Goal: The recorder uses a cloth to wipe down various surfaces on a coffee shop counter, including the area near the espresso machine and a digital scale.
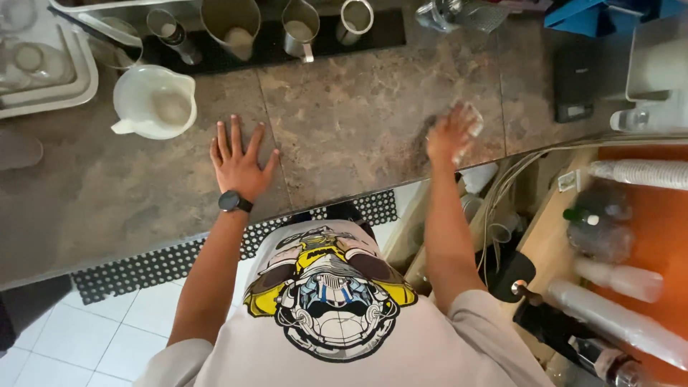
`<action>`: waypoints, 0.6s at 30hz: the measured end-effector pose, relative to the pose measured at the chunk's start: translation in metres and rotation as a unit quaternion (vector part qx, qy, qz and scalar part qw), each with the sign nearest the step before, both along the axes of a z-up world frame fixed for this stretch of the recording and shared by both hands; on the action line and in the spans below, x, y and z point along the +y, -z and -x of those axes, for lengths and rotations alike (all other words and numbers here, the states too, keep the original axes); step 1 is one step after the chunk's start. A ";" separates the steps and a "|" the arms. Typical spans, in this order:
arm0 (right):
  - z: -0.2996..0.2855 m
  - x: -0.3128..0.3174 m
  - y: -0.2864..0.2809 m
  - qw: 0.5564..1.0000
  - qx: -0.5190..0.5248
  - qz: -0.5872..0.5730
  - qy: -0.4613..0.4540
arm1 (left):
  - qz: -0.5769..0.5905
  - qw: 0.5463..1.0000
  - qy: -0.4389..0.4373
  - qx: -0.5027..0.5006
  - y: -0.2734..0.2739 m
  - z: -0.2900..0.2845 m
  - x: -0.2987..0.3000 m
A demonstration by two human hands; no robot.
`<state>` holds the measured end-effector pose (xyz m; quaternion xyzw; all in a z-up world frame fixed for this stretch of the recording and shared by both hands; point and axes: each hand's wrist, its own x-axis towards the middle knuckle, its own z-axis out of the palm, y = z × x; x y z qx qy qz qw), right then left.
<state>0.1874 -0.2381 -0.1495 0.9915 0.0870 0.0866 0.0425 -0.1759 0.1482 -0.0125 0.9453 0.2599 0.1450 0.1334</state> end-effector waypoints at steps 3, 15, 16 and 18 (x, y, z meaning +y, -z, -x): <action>0.031 0.081 0.033 0.975 -0.086 -0.086 -0.184 | 0.029 1.000 -0.006 0.010 0.004 -0.002 0.000; 0.188 0.098 -0.009 0.878 -0.027 -0.093 -0.468 | 0.025 0.999 0.019 0.015 -0.002 -0.002 0.003; 0.160 0.078 -0.042 0.880 -0.020 -0.092 -0.466 | 0.031 0.999 0.022 0.021 0.001 -0.001 0.002; 0.095 0.050 -0.114 0.927 0.179 0.252 -0.214 | 0.018 1.000 0.006 0.009 0.002 -0.001 0.002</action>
